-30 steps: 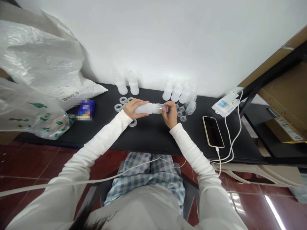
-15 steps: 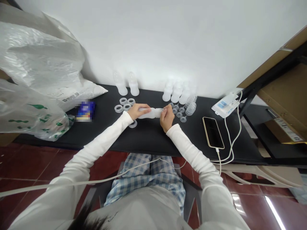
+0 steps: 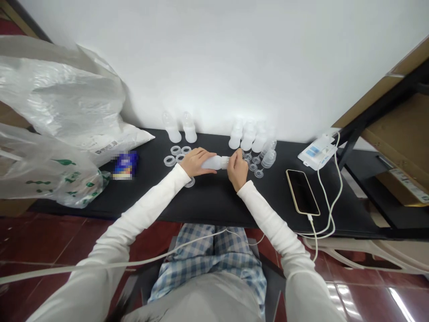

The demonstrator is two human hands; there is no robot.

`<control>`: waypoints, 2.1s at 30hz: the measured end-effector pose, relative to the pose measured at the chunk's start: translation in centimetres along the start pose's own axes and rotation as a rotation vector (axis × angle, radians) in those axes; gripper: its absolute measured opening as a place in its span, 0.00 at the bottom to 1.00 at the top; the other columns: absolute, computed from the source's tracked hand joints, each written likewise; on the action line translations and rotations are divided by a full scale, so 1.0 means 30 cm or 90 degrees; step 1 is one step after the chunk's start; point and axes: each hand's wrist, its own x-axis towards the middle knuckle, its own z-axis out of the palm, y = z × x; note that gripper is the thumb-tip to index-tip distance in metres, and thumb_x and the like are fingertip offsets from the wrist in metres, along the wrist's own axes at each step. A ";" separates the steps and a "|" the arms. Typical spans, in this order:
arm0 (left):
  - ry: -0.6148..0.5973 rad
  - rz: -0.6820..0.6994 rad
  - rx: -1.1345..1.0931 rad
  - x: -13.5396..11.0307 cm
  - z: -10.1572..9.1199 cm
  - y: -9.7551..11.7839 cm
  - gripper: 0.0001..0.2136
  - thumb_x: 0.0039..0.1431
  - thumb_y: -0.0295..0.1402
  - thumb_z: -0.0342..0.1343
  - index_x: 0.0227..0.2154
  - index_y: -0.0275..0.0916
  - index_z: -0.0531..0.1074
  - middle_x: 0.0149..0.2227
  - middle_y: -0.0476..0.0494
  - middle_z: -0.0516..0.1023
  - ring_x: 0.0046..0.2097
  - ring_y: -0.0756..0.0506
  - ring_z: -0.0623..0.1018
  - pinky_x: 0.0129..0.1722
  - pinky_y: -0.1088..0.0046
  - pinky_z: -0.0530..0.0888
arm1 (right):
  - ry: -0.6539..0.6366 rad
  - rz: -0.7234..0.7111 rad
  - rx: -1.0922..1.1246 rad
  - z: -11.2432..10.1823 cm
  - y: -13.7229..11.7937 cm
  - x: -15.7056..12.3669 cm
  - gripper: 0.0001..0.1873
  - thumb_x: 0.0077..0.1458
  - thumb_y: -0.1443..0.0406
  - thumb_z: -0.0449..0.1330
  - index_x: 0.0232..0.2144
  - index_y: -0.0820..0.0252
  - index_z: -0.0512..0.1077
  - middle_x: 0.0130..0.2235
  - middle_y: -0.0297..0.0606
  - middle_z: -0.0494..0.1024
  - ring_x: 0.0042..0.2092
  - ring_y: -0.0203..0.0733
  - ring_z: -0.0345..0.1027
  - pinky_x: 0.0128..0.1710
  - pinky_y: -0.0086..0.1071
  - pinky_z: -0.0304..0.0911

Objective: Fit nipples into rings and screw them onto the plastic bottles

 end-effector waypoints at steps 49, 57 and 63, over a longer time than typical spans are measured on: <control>-0.321 -0.209 -0.104 -0.167 -0.098 0.069 0.14 0.65 0.38 0.55 0.50 0.39 0.72 0.49 0.37 0.74 0.51 0.37 0.74 0.53 0.57 0.68 | -0.164 -0.368 -0.353 -0.120 0.230 -0.032 0.15 0.65 0.59 0.54 0.48 0.62 0.72 0.37 0.45 0.75 0.39 0.49 0.64 0.39 0.38 0.53; -0.276 -0.121 -0.046 -0.008 0.014 0.095 0.08 0.66 0.30 0.52 0.43 0.39 0.74 0.47 0.39 0.76 0.47 0.42 0.76 0.49 0.63 0.69 | -0.135 -0.328 -0.215 -0.099 0.187 -0.031 0.14 0.69 0.60 0.49 0.45 0.59 0.73 0.32 0.40 0.74 0.36 0.45 0.67 0.39 0.37 0.56; -0.173 -0.261 0.059 -0.082 -0.050 0.165 0.16 0.62 0.38 0.57 0.49 0.34 0.72 0.49 0.30 0.72 0.51 0.33 0.73 0.49 0.57 0.70 | -0.099 -0.267 -0.121 -0.072 0.187 -0.037 0.19 0.70 0.56 0.46 0.45 0.58 0.73 0.34 0.41 0.77 0.36 0.45 0.69 0.40 0.39 0.60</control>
